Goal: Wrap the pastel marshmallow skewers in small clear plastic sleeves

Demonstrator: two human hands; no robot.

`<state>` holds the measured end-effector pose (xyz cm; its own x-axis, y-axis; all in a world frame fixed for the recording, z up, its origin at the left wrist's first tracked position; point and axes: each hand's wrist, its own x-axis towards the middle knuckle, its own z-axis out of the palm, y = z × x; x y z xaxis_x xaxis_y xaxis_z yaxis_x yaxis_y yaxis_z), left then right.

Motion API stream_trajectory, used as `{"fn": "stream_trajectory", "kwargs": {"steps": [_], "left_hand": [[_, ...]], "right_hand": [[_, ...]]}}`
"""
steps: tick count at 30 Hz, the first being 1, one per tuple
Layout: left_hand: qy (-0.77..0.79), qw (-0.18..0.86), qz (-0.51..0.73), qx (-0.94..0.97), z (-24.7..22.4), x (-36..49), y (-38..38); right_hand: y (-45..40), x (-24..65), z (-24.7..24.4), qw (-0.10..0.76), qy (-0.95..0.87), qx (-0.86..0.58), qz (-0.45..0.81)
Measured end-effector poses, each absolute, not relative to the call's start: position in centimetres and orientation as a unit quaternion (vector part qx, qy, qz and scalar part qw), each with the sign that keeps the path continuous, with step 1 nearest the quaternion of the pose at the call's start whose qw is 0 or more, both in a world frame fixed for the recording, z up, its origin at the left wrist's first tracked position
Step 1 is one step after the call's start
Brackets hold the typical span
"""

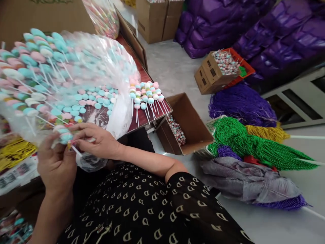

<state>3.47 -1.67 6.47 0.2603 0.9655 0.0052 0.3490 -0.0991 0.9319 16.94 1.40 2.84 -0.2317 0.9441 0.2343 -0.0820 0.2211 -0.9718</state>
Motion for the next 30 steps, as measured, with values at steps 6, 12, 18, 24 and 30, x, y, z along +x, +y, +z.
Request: {"fn": "stream_trajectory", "kwargs": {"steps": [6, 12, 18, 24, 30], "left_hand": [[0.456, 0.272, 0.344, 0.774, 4.3, 3.8, -1.9], [0.365, 0.052, 0.359, 0.858, 1.6, 2.7, -2.3], [0.251, 0.058, 0.277, 0.926, 1.0, 7.4, -3.4], [0.205, 0.107, 0.296, 0.927, 0.6, 9.8, -3.7], [0.284, 0.132, 0.352, 0.882, -0.3, 7.6, -3.2]], "right_hand": [[0.8, 17.9, 0.0, 0.508, -0.399, -0.229, 0.728], [-1.0, 20.8, -2.2, 0.448, -0.265, -0.2, 0.83], [-6.1, 23.8, -2.1, 0.536, -0.182, -0.321, 0.759], [-9.6, 29.7, -1.9, 0.651, -0.186, -0.439, 0.591], [-9.3, 41.2, -5.0, 0.71, -0.142, -0.567, 0.393]]}}
